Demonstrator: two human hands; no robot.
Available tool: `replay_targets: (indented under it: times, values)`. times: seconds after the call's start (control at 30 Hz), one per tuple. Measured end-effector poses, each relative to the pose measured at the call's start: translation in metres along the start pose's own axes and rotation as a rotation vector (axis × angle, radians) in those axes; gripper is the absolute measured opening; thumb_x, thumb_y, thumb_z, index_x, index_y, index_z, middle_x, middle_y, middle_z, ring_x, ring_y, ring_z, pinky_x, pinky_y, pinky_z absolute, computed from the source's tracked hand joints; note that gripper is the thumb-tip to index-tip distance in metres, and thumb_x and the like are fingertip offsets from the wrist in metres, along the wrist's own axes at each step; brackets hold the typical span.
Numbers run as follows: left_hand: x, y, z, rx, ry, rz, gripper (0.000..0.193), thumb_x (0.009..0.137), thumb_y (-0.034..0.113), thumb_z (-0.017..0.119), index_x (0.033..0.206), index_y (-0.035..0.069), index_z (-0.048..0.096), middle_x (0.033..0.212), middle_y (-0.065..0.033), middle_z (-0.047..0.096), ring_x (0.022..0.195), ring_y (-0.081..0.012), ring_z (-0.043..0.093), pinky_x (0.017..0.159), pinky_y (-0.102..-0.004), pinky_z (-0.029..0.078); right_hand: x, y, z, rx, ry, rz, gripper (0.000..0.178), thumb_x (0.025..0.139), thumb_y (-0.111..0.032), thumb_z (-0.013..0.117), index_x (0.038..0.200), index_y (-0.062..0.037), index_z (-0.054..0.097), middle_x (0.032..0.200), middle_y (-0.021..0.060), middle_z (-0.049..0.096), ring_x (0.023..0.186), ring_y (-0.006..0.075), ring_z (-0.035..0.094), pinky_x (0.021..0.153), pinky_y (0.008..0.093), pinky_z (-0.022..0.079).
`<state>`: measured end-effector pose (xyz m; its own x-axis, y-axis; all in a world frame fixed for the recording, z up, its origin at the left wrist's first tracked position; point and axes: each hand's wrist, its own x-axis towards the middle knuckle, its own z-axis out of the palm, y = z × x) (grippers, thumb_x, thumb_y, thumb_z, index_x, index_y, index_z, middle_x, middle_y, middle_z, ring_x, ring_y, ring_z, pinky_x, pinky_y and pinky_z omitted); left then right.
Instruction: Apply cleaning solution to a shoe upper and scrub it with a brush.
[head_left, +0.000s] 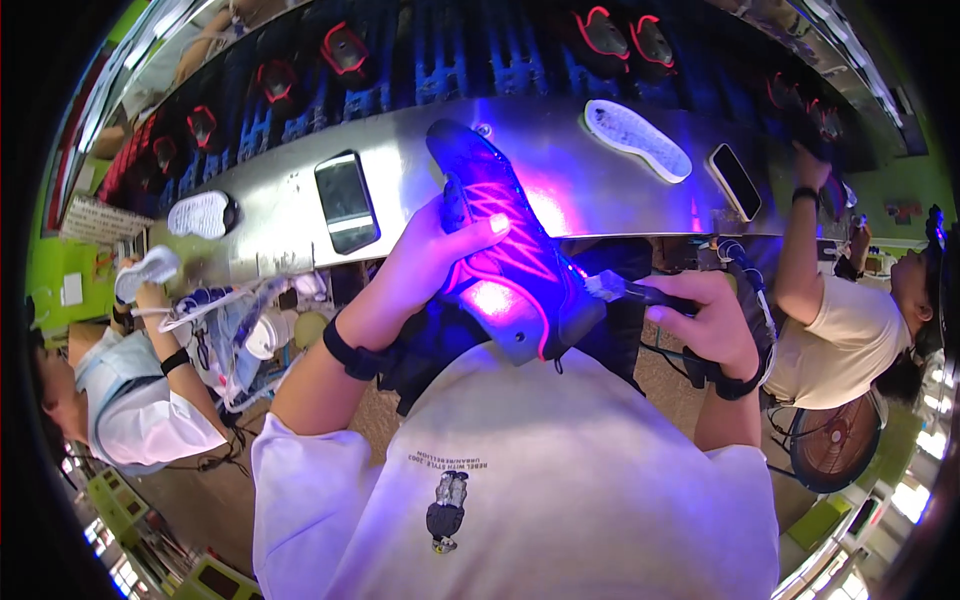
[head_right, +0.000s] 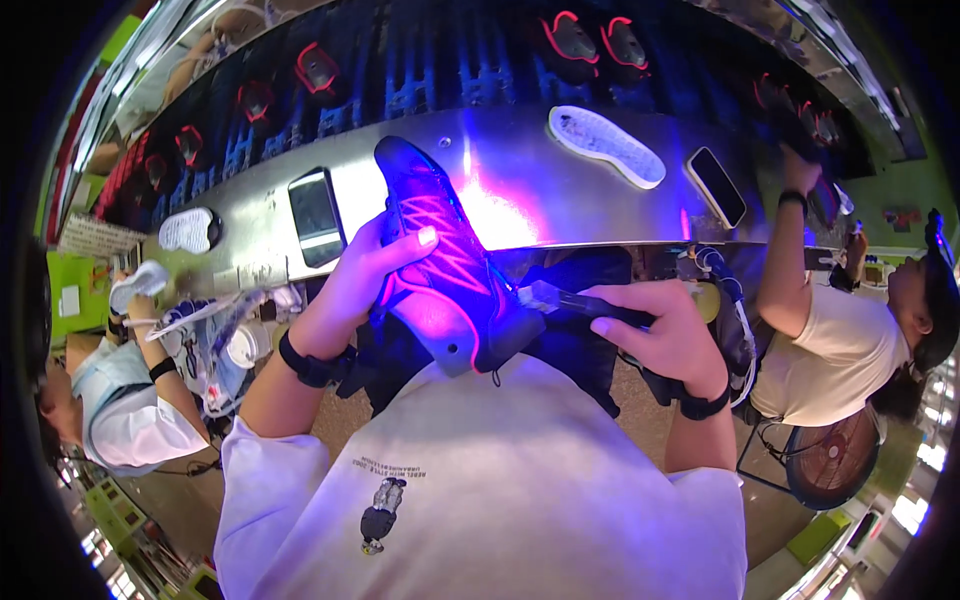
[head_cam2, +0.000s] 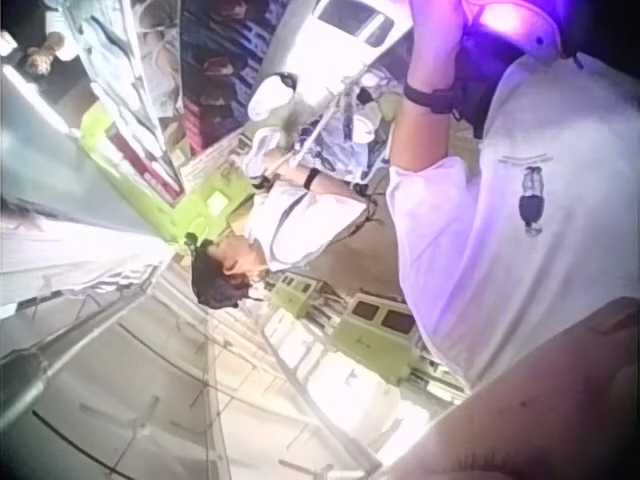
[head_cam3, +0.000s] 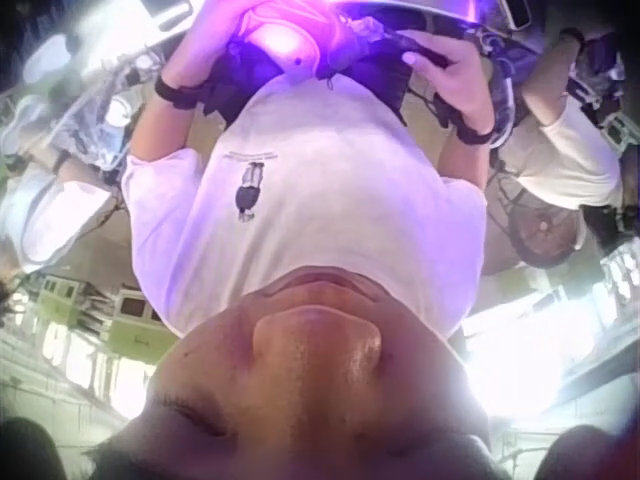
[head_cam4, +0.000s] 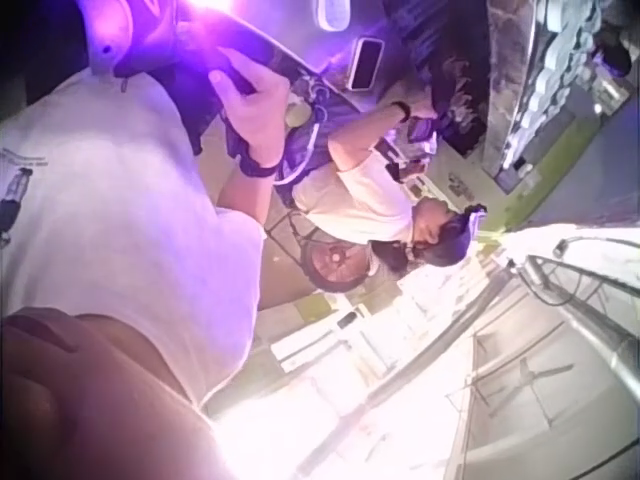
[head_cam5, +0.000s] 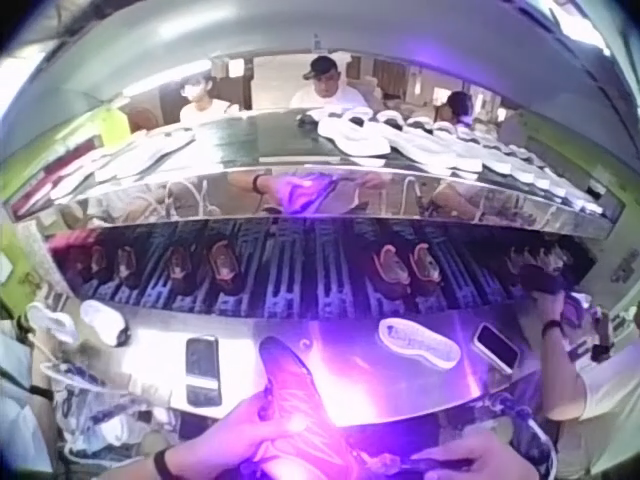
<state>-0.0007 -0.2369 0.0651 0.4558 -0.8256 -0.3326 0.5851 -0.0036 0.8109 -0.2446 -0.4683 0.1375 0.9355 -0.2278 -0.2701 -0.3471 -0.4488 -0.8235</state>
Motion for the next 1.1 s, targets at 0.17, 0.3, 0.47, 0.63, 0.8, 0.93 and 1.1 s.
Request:
replay_targets:
  times: [0.17, 0.3, 0.47, 0.63, 0.8, 0.93, 1.1]
  values:
    - [-0.002, -0.004, 0.004, -0.053, 0.023, -0.053, 0.054, 0.094, 0.025, 0.073, 0.133, -0.005, 0.052, 0.121, -0.0134, 0.066, 0.108, -0.0215, 0.068, 0.098, -0.0354, 0.054, -0.014, 0.019, 0.017, -0.085, 0.150, -0.132, 0.036, 0.081, -0.001, 0.076, 0.117, -0.0031, 0.073, 0.077, 0.0082, 0.067, 0.066, 0.0129, 0.058, 0.062, 0.0273, 0.045]
    - [-0.003, -0.008, 0.003, -0.174, 0.026, -0.162, 0.045, 0.098, 0.028, 0.066, 0.130, -0.003, 0.056, 0.118, -0.0125, 0.069, 0.107, -0.0212, 0.069, 0.096, -0.0349, 0.054, -0.012, 0.025, 0.022, -0.124, 0.261, -0.205, 0.039, 0.079, 0.001, 0.077, 0.117, -0.0040, 0.073, 0.070, 0.0073, 0.061, 0.061, 0.0138, 0.054, 0.060, 0.0279, 0.043]
    - [-0.002, -0.013, 0.004, -0.383, -0.010, -0.278, 0.043, 0.102, 0.036, 0.058, 0.126, 0.000, 0.061, 0.116, -0.0127, 0.072, 0.104, -0.0207, 0.071, 0.094, -0.0361, 0.056, -0.002, 0.013, 0.008, -0.196, 0.330, -0.284, 0.040, 0.076, 0.003, 0.078, 0.115, -0.0041, 0.074, 0.067, 0.0056, 0.057, 0.055, 0.0117, 0.050, 0.053, 0.0269, 0.038]
    - [-0.009, 0.010, 0.019, -0.428, -0.081, -0.320, 0.046, 0.102, 0.043, 0.056, 0.126, 0.005, 0.062, 0.105, -0.0108, 0.074, 0.093, -0.0221, 0.074, 0.083, -0.0370, 0.061, 0.014, -0.004, -0.018, -0.294, 0.362, -0.401, 0.040, 0.075, 0.002, 0.079, 0.115, -0.0043, 0.074, 0.068, 0.0049, 0.058, 0.053, 0.0115, 0.047, 0.051, 0.0259, 0.037]
    - [-0.003, 0.007, 0.011, -0.682, -0.238, -0.406, 0.052, 0.101, 0.048, 0.054, 0.132, 0.006, 0.058, 0.112, -0.0157, 0.071, 0.095, -0.0287, 0.073, 0.070, -0.0415, 0.061, 0.038, -0.034, -0.037, -0.318, 0.365, -0.463, 0.040, 0.076, 0.003, 0.078, 0.115, -0.0053, 0.074, 0.066, 0.0038, 0.056, 0.052, 0.0103, 0.045, 0.050, 0.0256, 0.034]
    - [-0.002, -0.001, 0.011, -0.971, -0.370, -0.528, 0.060, 0.100, 0.051, 0.054, 0.135, 0.002, 0.054, 0.113, -0.0238, 0.068, 0.091, -0.0347, 0.072, 0.070, -0.0409, 0.064, 0.055, -0.042, -0.038, -0.344, 0.364, -0.505, 0.041, 0.076, 0.003, 0.078, 0.116, -0.0057, 0.075, 0.066, 0.0031, 0.054, 0.052, 0.0103, 0.044, 0.049, 0.0257, 0.033]
    - [-0.002, -0.029, 0.002, -1.226, -0.291, -0.726, 0.070, 0.094, 0.055, 0.062, 0.136, 0.000, 0.050, 0.117, -0.0240, 0.065, 0.090, -0.0357, 0.071, 0.067, -0.0378, 0.064, 0.073, -0.040, -0.025, -0.279, 0.313, -0.471, 0.042, 0.077, 0.003, 0.078, 0.118, -0.0057, 0.074, 0.067, 0.0020, 0.055, 0.052, 0.0091, 0.044, 0.050, 0.0257, 0.032]
